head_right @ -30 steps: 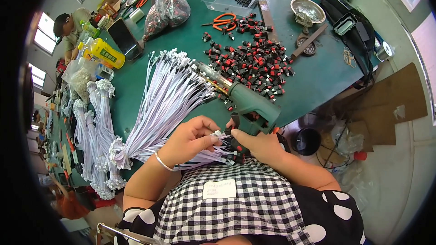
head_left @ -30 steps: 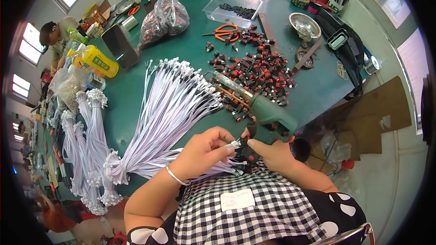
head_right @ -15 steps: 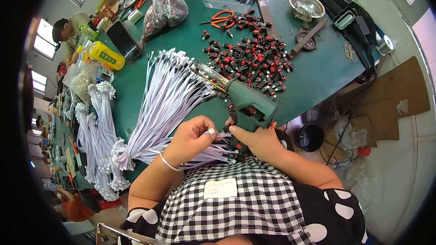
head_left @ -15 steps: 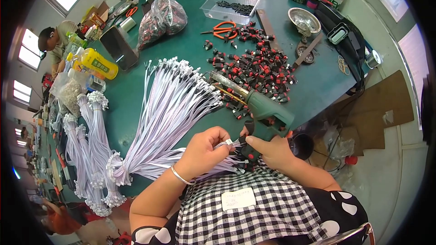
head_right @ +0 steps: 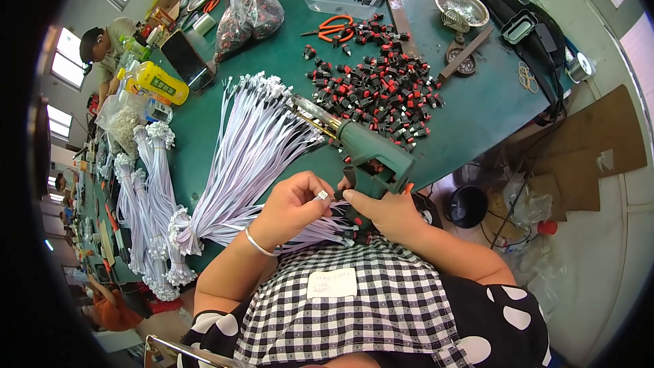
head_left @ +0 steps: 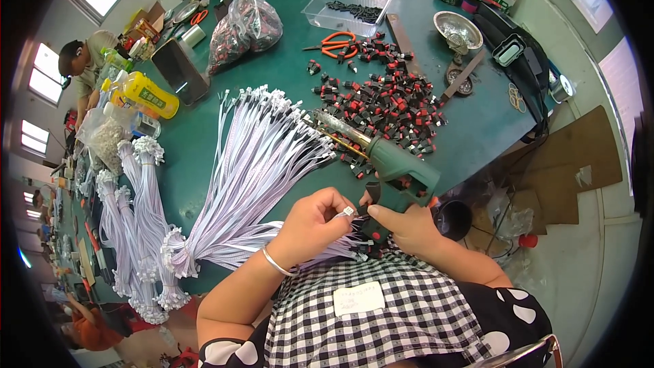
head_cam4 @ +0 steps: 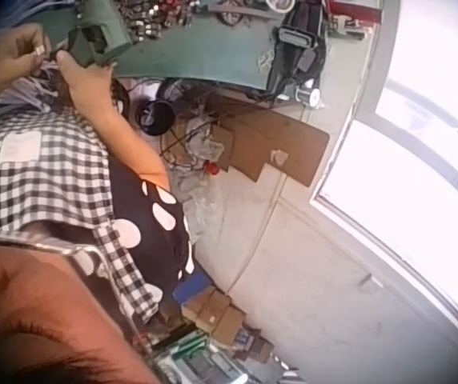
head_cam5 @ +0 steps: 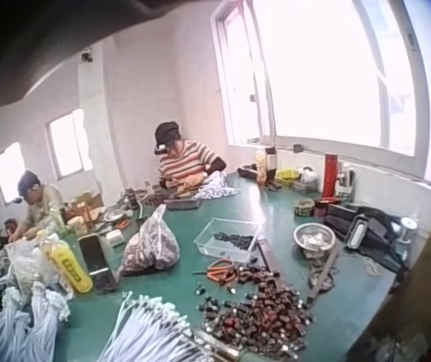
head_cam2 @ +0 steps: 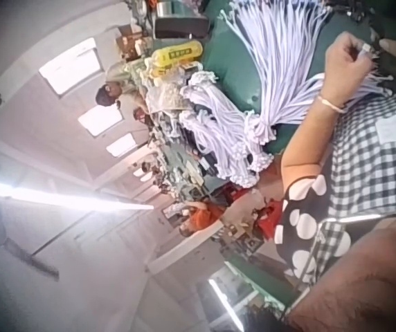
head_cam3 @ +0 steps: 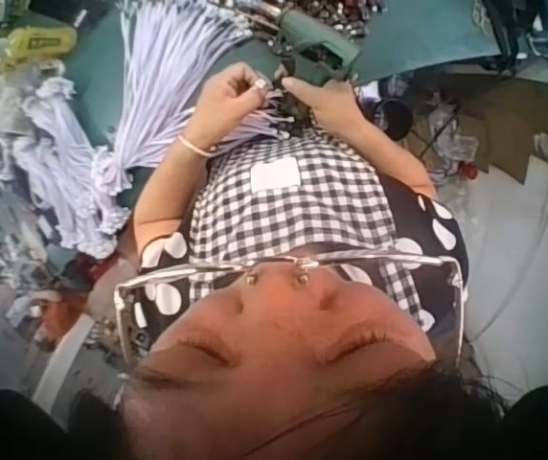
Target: The person applies heat-shrink tubing to wiring connections for small LED modules using a handheld heat gun.
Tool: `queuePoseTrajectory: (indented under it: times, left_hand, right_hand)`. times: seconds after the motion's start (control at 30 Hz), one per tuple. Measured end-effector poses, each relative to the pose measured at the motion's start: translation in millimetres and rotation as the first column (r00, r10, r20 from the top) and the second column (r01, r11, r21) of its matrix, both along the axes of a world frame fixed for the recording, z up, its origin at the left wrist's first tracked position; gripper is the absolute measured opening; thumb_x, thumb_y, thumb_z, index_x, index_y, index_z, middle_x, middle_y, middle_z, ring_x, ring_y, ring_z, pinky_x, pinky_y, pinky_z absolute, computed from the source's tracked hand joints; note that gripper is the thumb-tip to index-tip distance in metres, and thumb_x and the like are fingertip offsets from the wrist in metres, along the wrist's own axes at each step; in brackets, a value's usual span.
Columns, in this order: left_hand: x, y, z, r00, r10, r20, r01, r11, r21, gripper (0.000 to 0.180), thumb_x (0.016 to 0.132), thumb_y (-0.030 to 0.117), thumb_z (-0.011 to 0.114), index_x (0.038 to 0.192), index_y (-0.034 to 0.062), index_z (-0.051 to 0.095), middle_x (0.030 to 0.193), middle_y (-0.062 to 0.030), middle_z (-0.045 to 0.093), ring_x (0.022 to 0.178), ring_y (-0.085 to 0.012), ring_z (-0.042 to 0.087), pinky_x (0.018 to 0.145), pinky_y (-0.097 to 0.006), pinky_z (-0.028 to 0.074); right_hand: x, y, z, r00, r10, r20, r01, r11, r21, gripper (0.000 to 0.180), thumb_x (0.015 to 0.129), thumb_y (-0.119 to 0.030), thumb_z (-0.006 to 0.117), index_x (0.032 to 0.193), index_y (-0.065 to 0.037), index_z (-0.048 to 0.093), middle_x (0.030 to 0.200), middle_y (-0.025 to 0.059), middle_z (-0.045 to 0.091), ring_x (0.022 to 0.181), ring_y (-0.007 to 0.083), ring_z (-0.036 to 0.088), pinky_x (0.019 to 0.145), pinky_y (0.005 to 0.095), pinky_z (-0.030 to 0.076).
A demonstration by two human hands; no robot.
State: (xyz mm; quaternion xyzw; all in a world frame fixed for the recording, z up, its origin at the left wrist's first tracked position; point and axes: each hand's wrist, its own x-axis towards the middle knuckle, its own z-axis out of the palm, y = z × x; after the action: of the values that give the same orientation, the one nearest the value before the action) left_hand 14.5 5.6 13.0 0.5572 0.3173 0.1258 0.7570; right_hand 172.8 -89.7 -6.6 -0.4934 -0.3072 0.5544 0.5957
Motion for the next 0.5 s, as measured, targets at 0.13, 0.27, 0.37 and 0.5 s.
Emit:
queuePoseTrajectory:
  times: [0.13,0.27,0.37,0.5]
  left_hand:
    - [1.3,-0.2,-3.1,1.0,0.006,0.015,-0.006,1.0,0.03,0.007,0.079,-0.002,0.054,0.08,0.0019,0.047,0.088,-0.0076,0.055,0.07,-0.0101,0.056,0.064,-0.022,0.048]
    - [2.5,-0.2,-7.8,0.997,0.072,0.035,-0.073,0.997,0.023,0.008,0.079,-0.002,0.053,0.079,0.0027,0.047,0.087,-0.0071,0.054,0.069,-0.0105,0.057,0.061,-0.022,0.046]
    - [4.3,-0.1,-7.1,0.978,0.183,0.096,-0.179,0.983,-0.047,0.008,0.08,-0.001,0.053,0.078,0.0036,0.047,0.087,-0.0067,0.053,0.068,-0.0107,0.057,0.059,-0.021,0.045]
    - [2.4,2.3,-9.5,0.956,0.276,0.099,-0.27,0.96,-0.071,0.009,0.081,0.003,0.054,0.078,0.0025,0.045,0.084,-0.0053,0.051,0.069,-0.0109,0.058,0.06,-0.02,0.047]
  right_hand:
    - [2.8,0.7,0.9,0.998,0.026,0.065,-0.025,1.0,-0.009,0.032,0.079,-0.003,0.056,0.11,-0.001,0.047,0.095,0.0057,0.056,0.091,0.0132,0.052,0.083,0.0294,0.042]
    - [-2.7,1.9,2.6,0.995,-0.065,0.073,0.067,0.997,-0.03,0.025,0.08,-0.002,0.054,0.105,0.001,0.053,0.094,0.0052,0.058,0.089,0.0122,0.054,0.082,0.0285,0.043]
    - [15.2,-14.8,-17.1,0.779,-0.149,0.609,0.083,0.987,0.135,0.031,0.074,-0.007,0.065,0.103,-0.001,0.055,0.095,0.0103,0.06,0.082,0.0171,0.059,0.075,0.0279,0.048]
    - [30.3,-44.5,-19.2,0.736,-0.25,0.629,0.178,0.968,0.176,0.037,0.073,-0.005,0.065,0.107,-0.002,0.052,0.098,0.0161,0.059,0.082,0.0235,0.061,0.076,0.0287,0.049]
